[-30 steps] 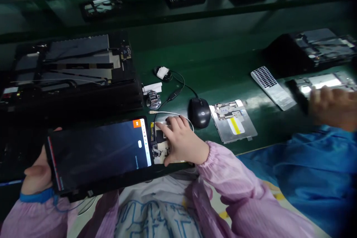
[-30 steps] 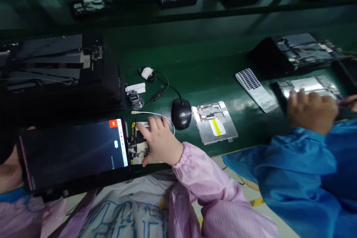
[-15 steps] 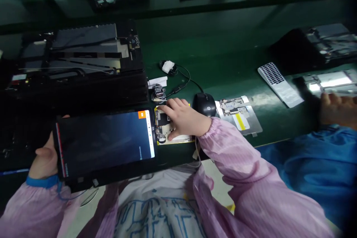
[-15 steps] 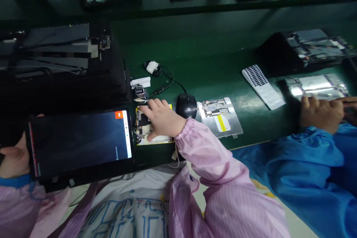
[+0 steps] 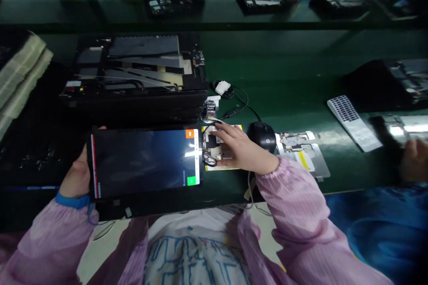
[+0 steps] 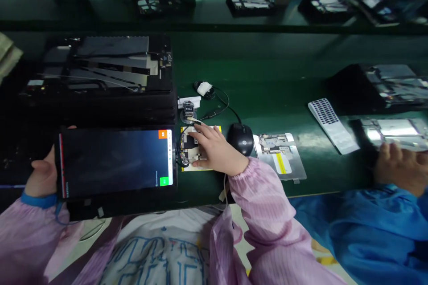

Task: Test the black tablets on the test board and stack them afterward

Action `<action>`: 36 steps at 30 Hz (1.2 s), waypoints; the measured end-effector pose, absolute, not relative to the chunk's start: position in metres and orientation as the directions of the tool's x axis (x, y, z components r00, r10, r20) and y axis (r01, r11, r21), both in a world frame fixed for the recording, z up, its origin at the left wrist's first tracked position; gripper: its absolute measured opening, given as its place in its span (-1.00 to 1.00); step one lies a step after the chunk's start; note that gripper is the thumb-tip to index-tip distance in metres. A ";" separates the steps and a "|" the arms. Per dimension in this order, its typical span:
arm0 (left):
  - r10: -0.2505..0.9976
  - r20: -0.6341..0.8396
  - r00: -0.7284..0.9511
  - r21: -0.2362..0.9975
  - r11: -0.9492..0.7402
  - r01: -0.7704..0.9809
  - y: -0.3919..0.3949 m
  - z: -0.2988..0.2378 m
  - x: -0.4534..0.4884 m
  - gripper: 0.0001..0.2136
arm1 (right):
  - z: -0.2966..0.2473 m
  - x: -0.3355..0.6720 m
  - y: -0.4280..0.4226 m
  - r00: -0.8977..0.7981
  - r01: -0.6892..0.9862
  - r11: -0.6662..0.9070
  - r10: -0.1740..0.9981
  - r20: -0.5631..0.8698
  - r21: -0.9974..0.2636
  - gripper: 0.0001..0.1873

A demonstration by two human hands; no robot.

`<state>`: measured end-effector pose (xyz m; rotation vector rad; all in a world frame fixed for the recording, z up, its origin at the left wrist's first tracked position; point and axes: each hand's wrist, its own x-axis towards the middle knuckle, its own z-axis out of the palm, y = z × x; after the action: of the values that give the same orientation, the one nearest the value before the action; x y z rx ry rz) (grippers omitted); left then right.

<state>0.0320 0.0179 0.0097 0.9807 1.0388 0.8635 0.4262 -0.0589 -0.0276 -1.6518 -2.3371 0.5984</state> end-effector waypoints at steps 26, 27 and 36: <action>0.917 -0.266 0.296 0.911 0.340 -0.232 0.019 0.007 0.022 -0.36 | -0.031 0.400 -0.090 -0.003 0.923 0.071 0.984 0.178 -0.378 -0.47; 0.917 -0.271 0.293 0.911 0.343 -0.231 0.018 0.007 0.023 -0.37 | -0.028 0.398 -0.092 -0.046 0.903 0.130 0.977 0.208 -0.409 -0.50; 0.912 -0.282 0.297 0.903 0.357 -0.239 0.017 0.009 0.024 -0.36 | -0.013 0.351 -0.119 -0.504 0.710 0.615 0.784 0.363 -0.343 -0.62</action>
<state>0.0240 0.0167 0.0087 0.8731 0.9545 0.9104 0.3511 -0.1192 -0.0132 -1.1785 -2.3555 0.2039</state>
